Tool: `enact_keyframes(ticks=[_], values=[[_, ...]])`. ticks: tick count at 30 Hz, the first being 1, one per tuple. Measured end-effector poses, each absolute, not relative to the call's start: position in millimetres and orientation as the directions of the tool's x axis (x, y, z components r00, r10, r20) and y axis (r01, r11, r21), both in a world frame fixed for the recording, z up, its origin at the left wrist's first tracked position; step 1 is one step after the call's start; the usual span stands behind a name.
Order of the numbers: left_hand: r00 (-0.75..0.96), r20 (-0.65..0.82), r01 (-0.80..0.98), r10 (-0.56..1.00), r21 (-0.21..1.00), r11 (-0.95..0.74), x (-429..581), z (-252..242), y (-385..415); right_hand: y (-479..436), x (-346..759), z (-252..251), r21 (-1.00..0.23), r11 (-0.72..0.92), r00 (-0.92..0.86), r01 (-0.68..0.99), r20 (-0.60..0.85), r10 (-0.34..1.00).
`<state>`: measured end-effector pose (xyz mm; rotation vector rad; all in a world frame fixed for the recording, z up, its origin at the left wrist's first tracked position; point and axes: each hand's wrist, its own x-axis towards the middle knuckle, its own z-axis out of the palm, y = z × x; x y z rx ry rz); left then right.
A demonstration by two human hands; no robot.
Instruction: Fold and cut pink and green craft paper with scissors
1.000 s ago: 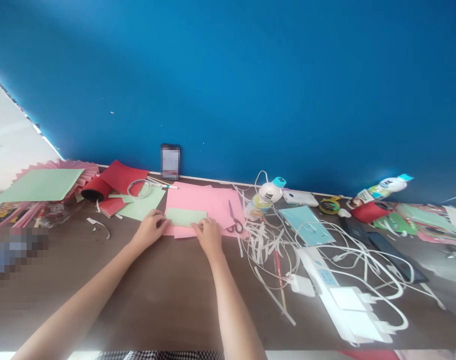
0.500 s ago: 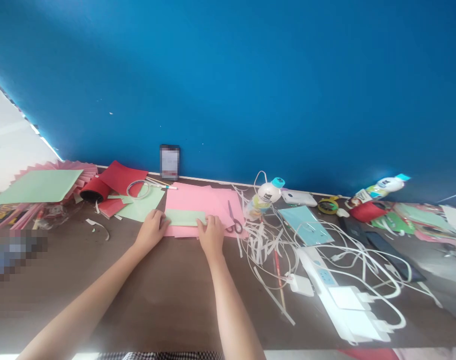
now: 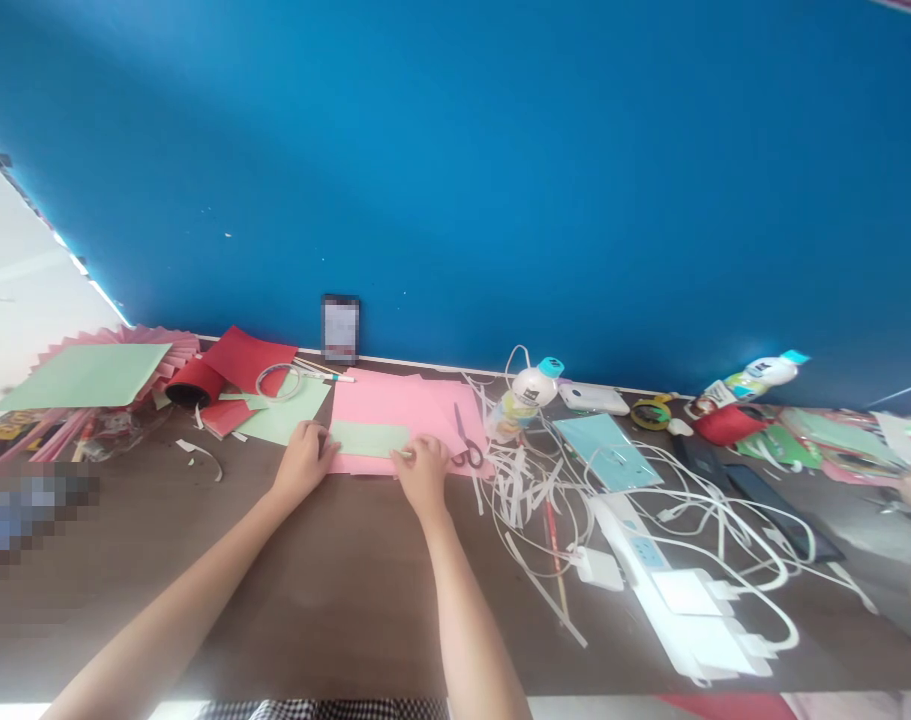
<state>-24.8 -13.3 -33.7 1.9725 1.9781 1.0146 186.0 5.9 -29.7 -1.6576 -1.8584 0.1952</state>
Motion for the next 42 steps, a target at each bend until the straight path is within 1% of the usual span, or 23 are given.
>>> enact_keyframes(ticks=[4,8,11,13,15,17,19,23,24,26,28,30,34,36,39,42], values=[[-0.118,0.297,0.811,0.948,0.579,-0.08,-23.4,-27.8,-15.8,5.9,187.1,-30.6,-0.468,0.178,-0.015,0.866,0.33,0.944],[-0.047,0.303,0.831,0.952,0.54,-0.131,-21.0,-22.9,-19.8,5.2,185.6,-28.3,-0.436,0.168,-0.018,0.884,0.328,0.944],[-0.023,0.312,0.844,0.95,0.515,-0.149,-20.5,-22.8,-21.2,-0.4,180.3,-20.9,-0.392,0.186,-0.023,0.901,0.385,0.923],[-0.025,0.319,0.846,0.948,0.512,-0.149,-20.8,-23.6,-21.0,-6.8,173.0,-16.2,-0.334,0.281,-0.106,0.9,0.459,0.882],[-0.022,0.332,0.849,0.943,0.504,-0.158,-21.2,-24.4,-20.0,-13.8,163.3,-14.8,-0.271,0.461,-0.292,0.845,0.488,0.823],[0.011,0.355,0.856,0.935,0.48,-0.192,-21.7,-24.5,-18.6,-19.7,153.8,-17.2,-0.258,0.604,-0.463,0.754,0.442,0.768],[0.072,0.381,0.871,0.922,0.426,-0.244,-21.9,-23.7,-17.7,-23.5,147.3,-21.6,-0.279,0.636,-0.525,0.719,0.38,0.761],[0.262,0.396,0.876,0.88,0.284,-0.389,-19.0,-19.9,-22.0,-25.8,144.6,-26.8,-0.271,0.61,-0.521,0.744,0.336,0.785],[0.312,0.38,0.862,0.871,0.272,-0.428,-17.3,-18.8,-24.6,-25.9,144.9,-26.8,-0.264,0.611,-0.523,0.746,0.336,0.784],[0.364,0.323,0.839,0.873,0.292,-0.458,-13.1,-16.7,-30.3,-26.2,144.9,-25.7,-0.245,0.613,-0.528,0.751,0.333,0.781],[0.351,0.258,0.843,0.9,0.332,-0.423,-8.8,-14.6,-35.1,-26.7,143.9,-24.0,-0.216,0.616,-0.537,0.758,0.331,0.776],[0.329,0.222,0.848,0.918,0.358,-0.391,-5.1,-12.6,-37.6,-27.5,142.5,-21.5,-0.198,0.607,-0.53,0.77,0.331,0.781],[0.3,0.229,0.847,0.926,0.382,-0.369,-0.6,-10.8,-37.1,-30.6,145.2,-11.6,-0.225,0.559,-0.487,0.798,0.305,0.818],[0.299,0.235,0.852,0.925,0.371,-0.37,-0.1,-11.7,-36.1,-32.6,151.2,-4.9,-0.211,0.516,-0.456,0.83,0.277,0.846],[0.318,0.229,0.865,0.92,0.328,-0.381,-1.9,-13.4,-35.5,-35.3,162.8,3.3,-0.162,0.411,-0.369,0.897,0.236,0.899],[0.324,0.203,0.898,0.924,0.241,-0.368,-6.4,-12.7,-35.5,-36.5,170.6,7.5,-0.11,0.3,-0.272,0.948,0.215,0.938]])
